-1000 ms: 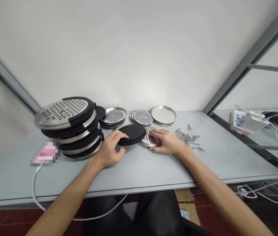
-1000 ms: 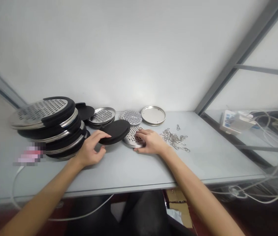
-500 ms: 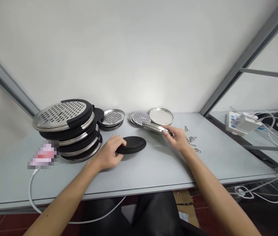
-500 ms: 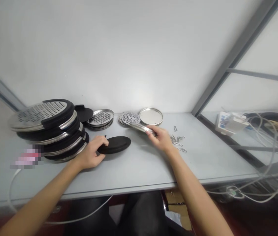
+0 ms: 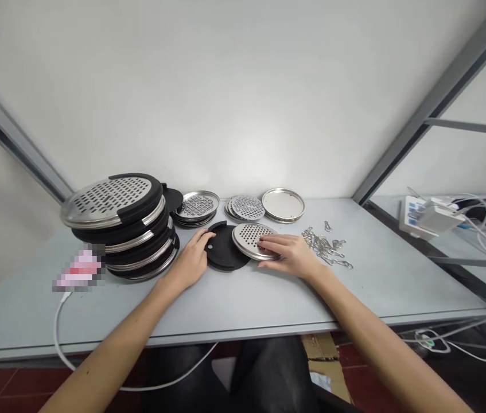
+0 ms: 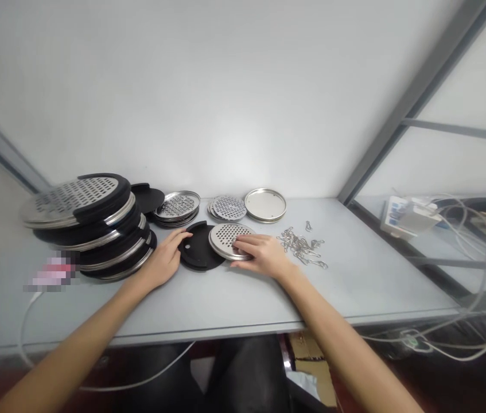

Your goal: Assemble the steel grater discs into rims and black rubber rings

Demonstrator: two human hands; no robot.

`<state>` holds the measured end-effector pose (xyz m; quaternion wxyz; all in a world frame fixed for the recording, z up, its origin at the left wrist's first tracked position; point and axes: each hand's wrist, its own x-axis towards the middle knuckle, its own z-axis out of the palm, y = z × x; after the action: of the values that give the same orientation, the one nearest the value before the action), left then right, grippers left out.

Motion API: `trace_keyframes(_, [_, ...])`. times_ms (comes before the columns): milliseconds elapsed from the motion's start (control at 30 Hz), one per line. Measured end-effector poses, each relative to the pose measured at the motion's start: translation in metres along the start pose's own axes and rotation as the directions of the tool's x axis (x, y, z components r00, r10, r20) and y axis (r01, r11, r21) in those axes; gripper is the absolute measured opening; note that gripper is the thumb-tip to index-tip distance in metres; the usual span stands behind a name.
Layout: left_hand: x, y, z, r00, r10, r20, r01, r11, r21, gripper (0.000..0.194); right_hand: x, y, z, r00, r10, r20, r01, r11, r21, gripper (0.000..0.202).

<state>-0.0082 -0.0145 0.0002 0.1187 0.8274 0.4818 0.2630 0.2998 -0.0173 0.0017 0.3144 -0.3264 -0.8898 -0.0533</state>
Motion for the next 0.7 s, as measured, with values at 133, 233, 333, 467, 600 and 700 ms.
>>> trace_keyframes(133, [0.0, 0.005, -0.001, 1.0, 0.003, 0.016, -0.002, 0.999, -0.049, 0.047, 0.003, -0.007, 0.005, 0.994, -0.087, 0.066, 0.088, 0.996, -0.011, 0.04])
trace_keyframes(233, [0.001, 0.007, -0.002, 1.0, 0.003, 0.021, -0.001, 0.997, -0.075, 0.043, 0.006, -0.014, 0.006, 0.989, -0.086, 0.119, 0.079, 0.995, 0.061, 0.038])
trace_keyframes(333, [0.0, 0.009, -0.001, 0.999, 0.031, 0.041, -0.028, 0.996, -0.079, 0.041, 0.008, -0.015, 0.005, 0.985, -0.051, 0.167, 0.028, 0.99, 0.141, 0.049])
trace_keyframes(467, [-0.003, 0.012, 0.003, 0.991, 0.09, 0.104, -0.083, 0.995, -0.062, 0.051, 0.006, -0.005, 0.005, 0.984, 0.101, 0.147, -0.135, 0.961, 0.243, 0.056])
trace_keyframes(600, [-0.003, 0.013, 0.004, 0.982, 0.107, 0.155, -0.098, 0.993, -0.067, 0.059, 0.001, 0.01, 0.005, 0.934, 0.318, 0.16, -0.35, 0.902, 0.253, 0.053])
trace_keyframes(700, [-0.003, 0.013, 0.001, 0.975, 0.123, 0.187, -0.11, 0.991, -0.079, 0.063, -0.002, 0.014, 0.002, 0.91, 0.338, 0.24, -0.398, 0.876, 0.272, 0.06])
